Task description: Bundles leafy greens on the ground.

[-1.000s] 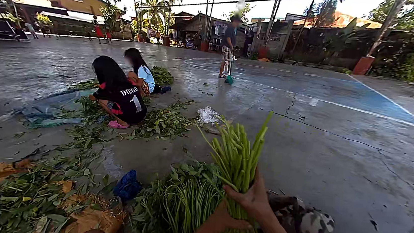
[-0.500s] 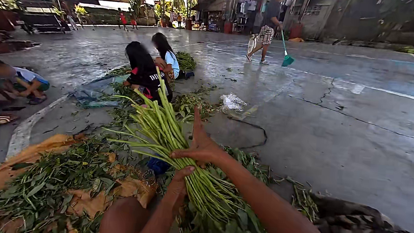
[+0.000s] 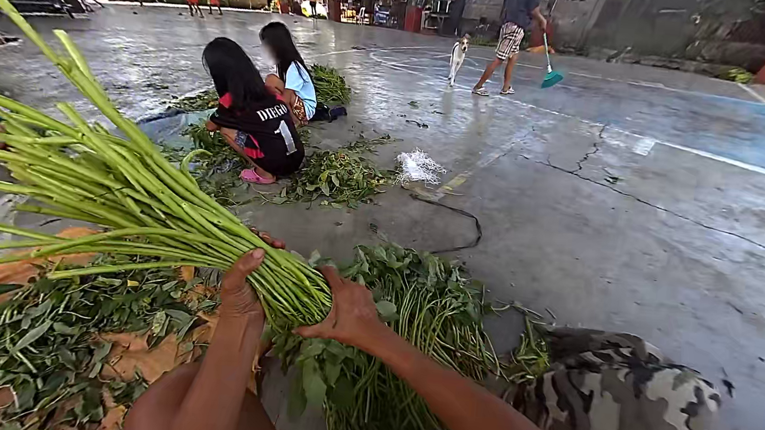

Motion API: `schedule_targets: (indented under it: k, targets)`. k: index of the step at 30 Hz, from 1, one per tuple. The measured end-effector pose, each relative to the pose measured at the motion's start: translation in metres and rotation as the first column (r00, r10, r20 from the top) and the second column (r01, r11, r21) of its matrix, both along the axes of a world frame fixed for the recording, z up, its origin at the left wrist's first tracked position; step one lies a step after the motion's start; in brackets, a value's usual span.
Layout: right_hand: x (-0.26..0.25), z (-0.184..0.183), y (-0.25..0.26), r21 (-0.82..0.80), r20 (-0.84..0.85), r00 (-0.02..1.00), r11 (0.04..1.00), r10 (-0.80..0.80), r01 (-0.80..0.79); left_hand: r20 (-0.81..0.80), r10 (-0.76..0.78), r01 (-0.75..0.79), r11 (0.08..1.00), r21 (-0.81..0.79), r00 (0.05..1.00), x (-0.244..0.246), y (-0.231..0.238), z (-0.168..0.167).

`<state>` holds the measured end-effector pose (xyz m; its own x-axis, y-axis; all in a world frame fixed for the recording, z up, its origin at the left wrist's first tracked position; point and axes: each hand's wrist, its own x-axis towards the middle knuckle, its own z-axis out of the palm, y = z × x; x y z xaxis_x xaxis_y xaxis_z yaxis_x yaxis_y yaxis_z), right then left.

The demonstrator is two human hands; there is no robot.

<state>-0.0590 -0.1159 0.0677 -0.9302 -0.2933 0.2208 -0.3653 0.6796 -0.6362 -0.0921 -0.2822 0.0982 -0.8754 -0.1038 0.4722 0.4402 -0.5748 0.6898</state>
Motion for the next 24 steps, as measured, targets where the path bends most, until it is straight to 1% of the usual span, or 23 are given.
schedule_targets:
  k: [2,4,6,7,8,9,10,11,12,13,14,15,16,17,18,19,20,21,22,24]
  targets:
    - [-0.010,0.013,0.009,0.018,0.062,0.987,0.989,0.148,-0.149,0.002,0.041,-0.041,0.999,-0.008,0.999,-0.003,-0.010,0.000]
    - [-0.018,0.036,0.031,-0.033,0.060,0.961,0.963,0.269,-0.267,-0.065,0.117,-0.118,0.993,-0.012,0.991,-0.011,-0.027,0.007]
    - [-0.023,0.051,0.072,-0.150,-0.001,0.967,0.956,0.253,-0.251,-0.176,0.187,-0.185,0.982,0.029,0.966,-0.024,-0.059,0.018]
    - [-0.027,0.049,0.098,-0.204,-0.042,0.976,0.954,0.214,-0.218,-0.226,0.218,-0.207,0.976,0.074,0.949,-0.032,-0.080,0.022]
    - [-0.029,0.040,0.126,-0.225,-0.075,0.984,0.958,0.163,-0.176,-0.260,0.239,-0.206,0.967,0.149,0.936,-0.040,-0.101,0.022]
    - [-0.029,0.026,0.153,-0.201,-0.072,0.991,0.972,0.109,-0.122,-0.262,0.270,-0.219,0.953,0.210,0.926,-0.045,-0.120,0.020]
    - [-0.027,0.009,0.176,-0.091,-0.022,0.996,0.992,0.081,-0.083,-0.224,0.307,-0.243,0.932,0.270,0.925,-0.047,-0.135,0.018]
    - [-0.022,-0.009,0.194,0.082,0.066,0.994,0.993,0.082,-0.088,-0.138,0.356,-0.297,0.897,0.328,0.924,-0.045,-0.143,0.018]
    - [-0.017,-0.028,0.206,0.277,0.172,0.981,0.951,0.089,-0.135,-0.044,0.394,-0.349,0.855,0.383,0.918,-0.040,-0.146,0.017]
    - [-0.014,-0.044,0.211,0.438,0.278,0.956,0.874,0.094,-0.213,0.013,0.413,-0.378,0.818,0.434,0.911,-0.037,-0.147,0.016]
    - [-0.013,-0.062,0.214,0.529,0.346,0.932,0.798,0.106,-0.287,0.062,0.423,-0.402,0.793,0.458,0.904,-0.033,-0.146,0.013]
    - [-0.010,-0.078,0.216,0.575,0.378,0.917,0.744,0.127,-0.340,0.111,0.440,-0.439,0.773,0.458,0.891,-0.028,-0.141,0.013]
    - [-0.009,-0.091,0.218,0.592,0.381,0.910,0.712,0.165,-0.378,0.150,0.471,-0.485,0.756,0.439,0.870,-0.023,-0.135,0.016]
    - [-0.007,-0.101,0.220,0.595,0.363,0.906,0.695,0.217,-0.404,0.166,0.502,-0.522,0.748,0.409,0.849,-0.022,-0.135,0.014]
    - [-0.006,-0.112,0.222,0.591,0.322,0.905,0.688,0.277,-0.421,0.150,0.512,-0.526,0.753,0.395,0.846,-0.027,-0.141,0.009]
    - [-0.005,-0.120,0.224,0.592,0.277,0.902,0.681,0.331,-0.432,0.151,0.507,-0.523,0.761,0.385,0.849,-0.028,-0.141,0.009]
    - [-0.005,-0.125,0.224,0.599,0.255,0.896,0.667,0.364,-0.442,0.188,0.506,-0.537,0.746,0.395,0.842,-0.026,-0.135,0.015]
    - [-0.004,-0.129,0.225,0.610,0.238,0.892,0.656,0.383,-0.444,0.217,0.495,-0.539,0.744,0.395,0.841,-0.023,-0.128,0.022]
    - [-0.003,-0.131,0.226,0.623,0.222,0.892,0.647,0.393,-0.440,0.216,0.467,-0.514,0.750,0.416,0.857,-0.025,-0.130,0.022]
    - [-0.002,-0.134,0.228,0.640,0.172,0.894,0.643,0.413,-0.420,0.161,0.408,-0.437,0.803,0.406,0.899,-0.027,-0.137,0.017]
